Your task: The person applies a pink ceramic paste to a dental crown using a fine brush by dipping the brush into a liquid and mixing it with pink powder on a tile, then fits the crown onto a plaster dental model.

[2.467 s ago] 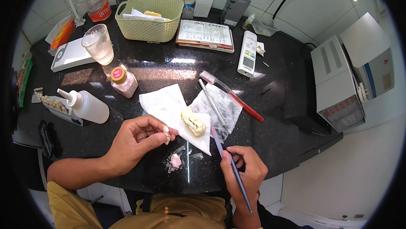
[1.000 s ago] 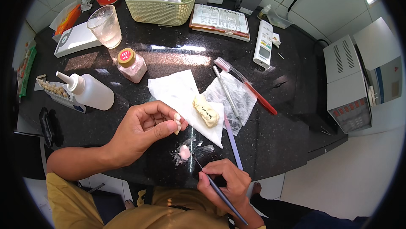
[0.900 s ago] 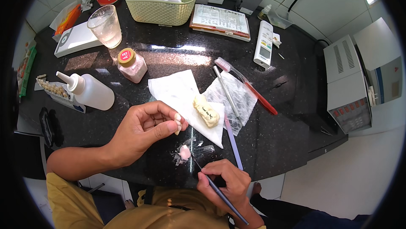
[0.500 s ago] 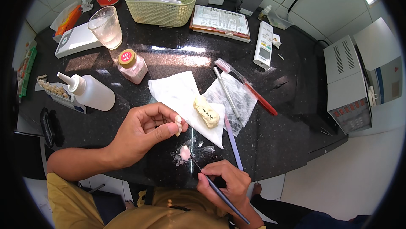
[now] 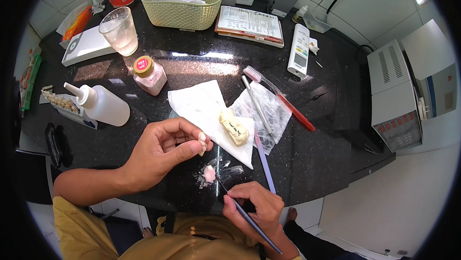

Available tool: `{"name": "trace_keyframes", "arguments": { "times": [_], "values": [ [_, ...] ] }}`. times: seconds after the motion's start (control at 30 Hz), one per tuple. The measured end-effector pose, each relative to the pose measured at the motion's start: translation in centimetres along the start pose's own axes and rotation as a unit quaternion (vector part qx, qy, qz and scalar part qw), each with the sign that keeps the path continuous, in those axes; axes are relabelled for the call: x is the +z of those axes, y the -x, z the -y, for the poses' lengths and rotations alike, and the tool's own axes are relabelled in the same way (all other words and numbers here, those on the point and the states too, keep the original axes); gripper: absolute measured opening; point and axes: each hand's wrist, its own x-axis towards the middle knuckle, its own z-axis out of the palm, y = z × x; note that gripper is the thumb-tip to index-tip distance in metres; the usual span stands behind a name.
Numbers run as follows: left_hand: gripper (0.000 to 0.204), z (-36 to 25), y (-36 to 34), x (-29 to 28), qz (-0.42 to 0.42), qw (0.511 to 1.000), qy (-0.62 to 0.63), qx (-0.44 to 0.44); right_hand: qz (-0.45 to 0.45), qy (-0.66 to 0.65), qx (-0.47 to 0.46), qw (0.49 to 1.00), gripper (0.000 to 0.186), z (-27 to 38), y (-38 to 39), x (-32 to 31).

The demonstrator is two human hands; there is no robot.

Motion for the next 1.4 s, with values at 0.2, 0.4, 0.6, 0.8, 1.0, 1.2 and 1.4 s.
{"name": "trace_keyframes", "arguments": {
  "times": [0.2, 0.4, 0.6, 0.8, 1.0, 1.2, 1.4],
  "values": [
    [0.016, -0.04, -0.06, 0.06, 0.001, 1.0, 0.001, -0.002, -0.004, 0.0, -0.001, 1.0, 0.016, 0.05, -0.02, 0.07],
    [0.017, -0.09, -0.05, 0.04, 0.002, 1.0, 0.002, -0.002, 0.0, 0.006, -0.002, 1.0, 0.016, 0.13, -0.06, -0.05],
    [0.017, -0.06, -0.03, 0.03, 0.002, 1.0, 0.003, -0.001, -0.004, 0.001, -0.001, 1.0, 0.016, 0.02, 0.08, -0.09],
    [0.017, -0.13, 0.05, 0.1, -0.002, 1.0, 0.003, -0.002, -0.01, -0.011, 0.009, 1.0, 0.016, -0.19, 0.34, -0.26],
    [0.016, -0.09, 0.03, 0.12, -0.002, 1.0, 0.006, -0.003, 0.003, 0.0, -0.002, 1.0, 0.016, -0.07, 0.04, -0.22],
    [0.016, -0.05, -0.06, 0.1, 0.002, 1.0, 0.005, -0.001, 0.001, -0.005, 0.011, 1.0, 0.016, -0.02, 0.11, -0.34],
    [0.015, -0.04, 0.3, -0.07, 0.002, 1.0, 0.022, -0.002, -0.002, -0.019, 0.008, 1.0, 0.015, 0.41, 0.16, -0.13]
  ]
}}
